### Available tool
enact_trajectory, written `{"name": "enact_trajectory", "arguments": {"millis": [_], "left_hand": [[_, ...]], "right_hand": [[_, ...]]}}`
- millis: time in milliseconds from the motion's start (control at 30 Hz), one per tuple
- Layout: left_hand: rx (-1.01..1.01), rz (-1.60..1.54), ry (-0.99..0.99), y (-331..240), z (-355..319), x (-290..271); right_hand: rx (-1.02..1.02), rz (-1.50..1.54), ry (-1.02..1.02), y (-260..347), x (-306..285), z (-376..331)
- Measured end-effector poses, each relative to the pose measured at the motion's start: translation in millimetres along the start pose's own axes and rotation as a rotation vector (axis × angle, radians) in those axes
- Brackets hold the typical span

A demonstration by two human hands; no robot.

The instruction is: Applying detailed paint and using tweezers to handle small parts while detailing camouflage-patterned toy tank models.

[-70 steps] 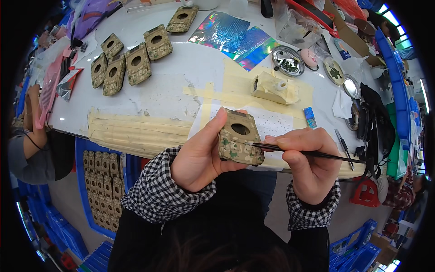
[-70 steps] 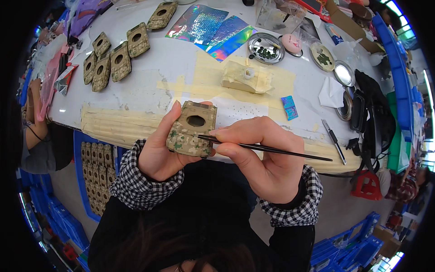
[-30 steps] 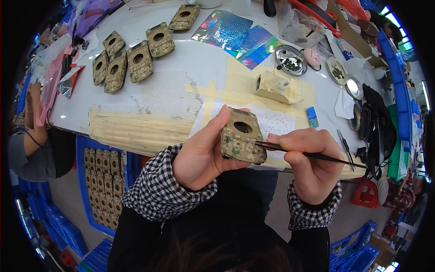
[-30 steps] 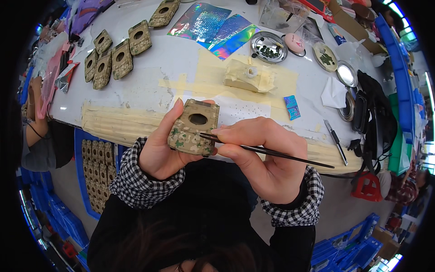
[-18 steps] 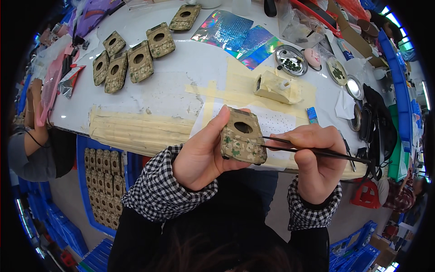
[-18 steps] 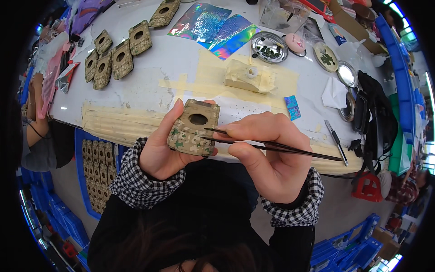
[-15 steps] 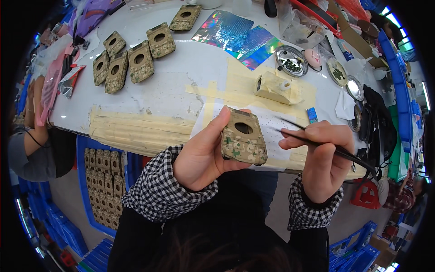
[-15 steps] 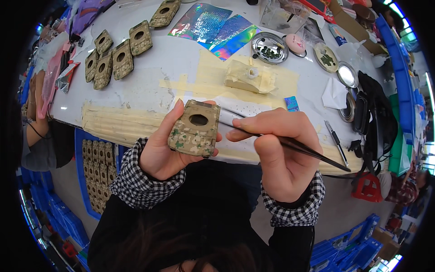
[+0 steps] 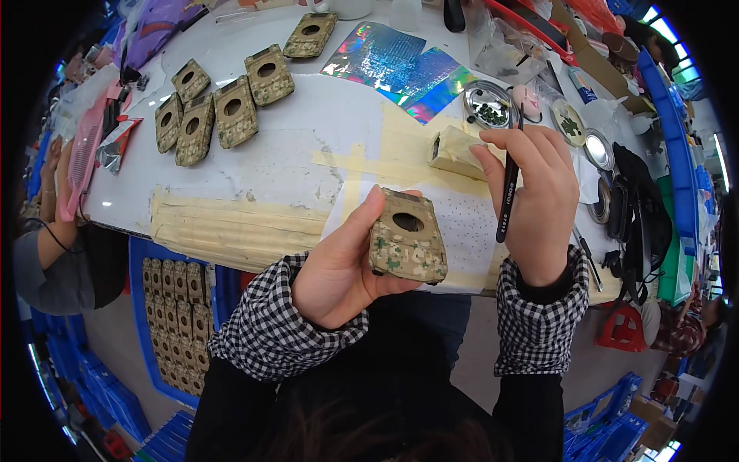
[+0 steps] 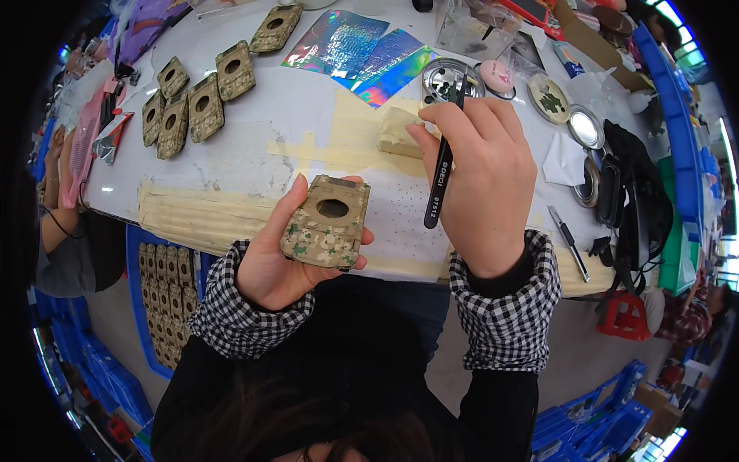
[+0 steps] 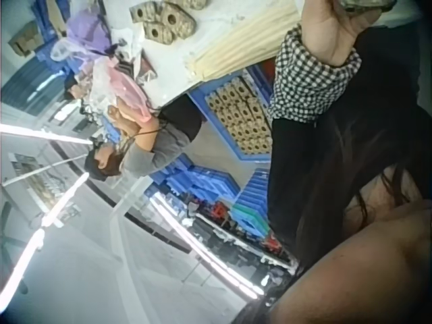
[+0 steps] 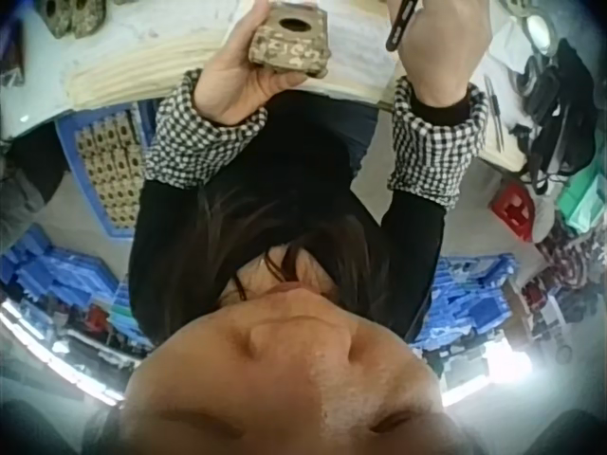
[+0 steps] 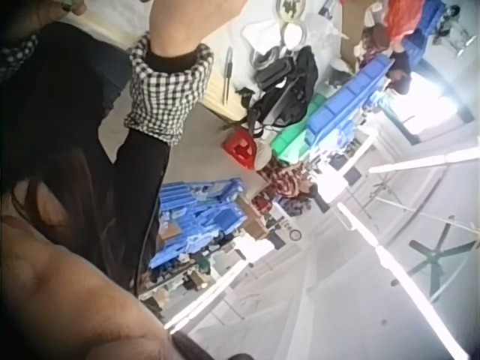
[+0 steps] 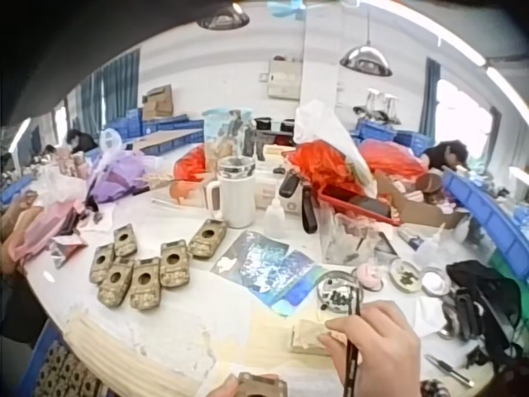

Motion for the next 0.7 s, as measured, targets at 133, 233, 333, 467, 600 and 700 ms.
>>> {"name": "enact_trajectory", "arguments": {"millis": [133,233,333,467,600,700], "left_hand": [[-0.010,0.000,0.003,-0.3,-0.6,0.2],[-0.010,0.003,-0.003,-0.5,-0.2,1.7],[0.002,0.024,-0.033,-0.3,0.8,1.0],[-0.002,0.006,0.007,-1.0,-1.3,-0.3],[0.016,-0.009,0.020,-0.8,-0.3,2.2],[0.022,-0.019,0.046,-0.5,0.2,1.6]], "right_hand": [[0.012,0.038,-0.011,-1.7,0.8,0.5],[-0.005,0.042,-0.116,2.5,-16.2,-0.4],[-0.037,0.091,-0.271,15.6,-43.4,-5.3],[0.084,0.567,-0.131,24.2,-33.9,-21.5],[0.157,0.818,0.027,28.3,-18.4,-28.3],[0.236,0.924,0.077,30.8,-10.7,-30.6]]}}
Point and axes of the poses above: each hand's wrist, its own z-axis towards the middle knuckle, its own x-axis out of the palm, y = z × x, the point moved 8 cm from there along z, towards the middle knuckle, and after that the axes turned 3 degrees about -x, right-handed, at the moved point
